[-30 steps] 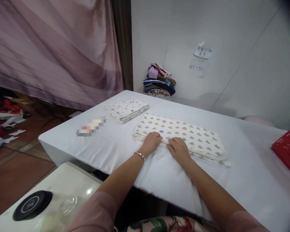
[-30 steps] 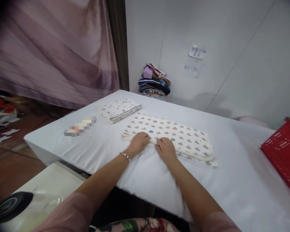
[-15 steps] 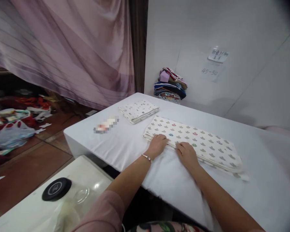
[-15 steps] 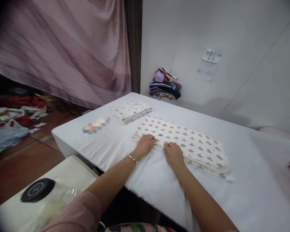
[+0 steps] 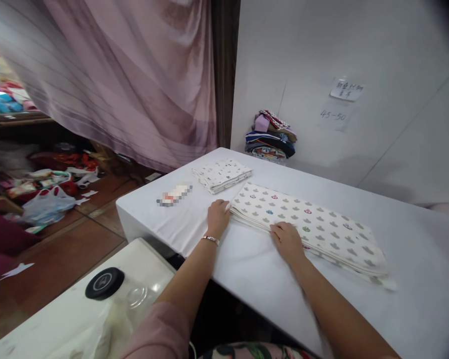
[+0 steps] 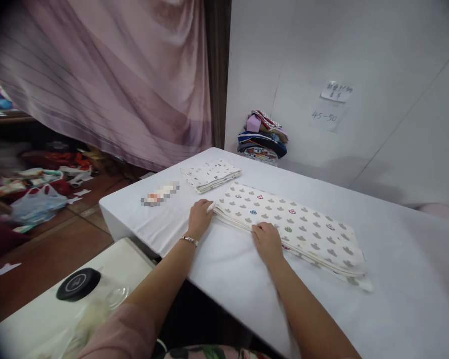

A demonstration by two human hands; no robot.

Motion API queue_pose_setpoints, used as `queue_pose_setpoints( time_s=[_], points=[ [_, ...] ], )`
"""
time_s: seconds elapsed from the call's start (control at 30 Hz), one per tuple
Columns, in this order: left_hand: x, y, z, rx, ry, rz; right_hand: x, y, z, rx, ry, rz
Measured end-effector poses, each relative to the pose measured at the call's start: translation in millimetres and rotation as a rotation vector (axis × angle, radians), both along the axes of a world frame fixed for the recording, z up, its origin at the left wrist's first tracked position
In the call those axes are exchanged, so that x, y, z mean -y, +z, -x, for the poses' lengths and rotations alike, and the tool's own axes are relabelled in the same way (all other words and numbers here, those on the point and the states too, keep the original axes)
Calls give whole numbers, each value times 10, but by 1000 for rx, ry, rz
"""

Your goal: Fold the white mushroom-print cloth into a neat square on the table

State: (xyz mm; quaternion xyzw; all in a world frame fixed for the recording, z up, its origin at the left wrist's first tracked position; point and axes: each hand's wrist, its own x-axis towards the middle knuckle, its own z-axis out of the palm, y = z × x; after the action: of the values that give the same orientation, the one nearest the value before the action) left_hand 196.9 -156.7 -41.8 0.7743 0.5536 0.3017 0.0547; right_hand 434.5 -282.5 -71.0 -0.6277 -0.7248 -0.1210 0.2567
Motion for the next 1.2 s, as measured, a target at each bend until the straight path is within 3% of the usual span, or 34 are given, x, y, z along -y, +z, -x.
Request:
queue_pose_setpoints(
  time_s=[0.2,0.57,0.77,0.87,1.1,1.2],
  points=[
    [104,13,19,247,153,254,9,32,29,-15,-7,-6],
    [42,185,-115,83,177,505,5,52,35,-7,-7,31],
    [-167,399,-234,209,98,482,-7,71,29,-31,7,2],
    [-279,465,-253,173,81,463,-19,80,39,-29,-7,-18],
    [-182,162,-141,60,177,533,-5,96,77,30,-11,61],
    [-160,121,-118,71,182,527,4,104,82,28,-9,55]
  ],
)
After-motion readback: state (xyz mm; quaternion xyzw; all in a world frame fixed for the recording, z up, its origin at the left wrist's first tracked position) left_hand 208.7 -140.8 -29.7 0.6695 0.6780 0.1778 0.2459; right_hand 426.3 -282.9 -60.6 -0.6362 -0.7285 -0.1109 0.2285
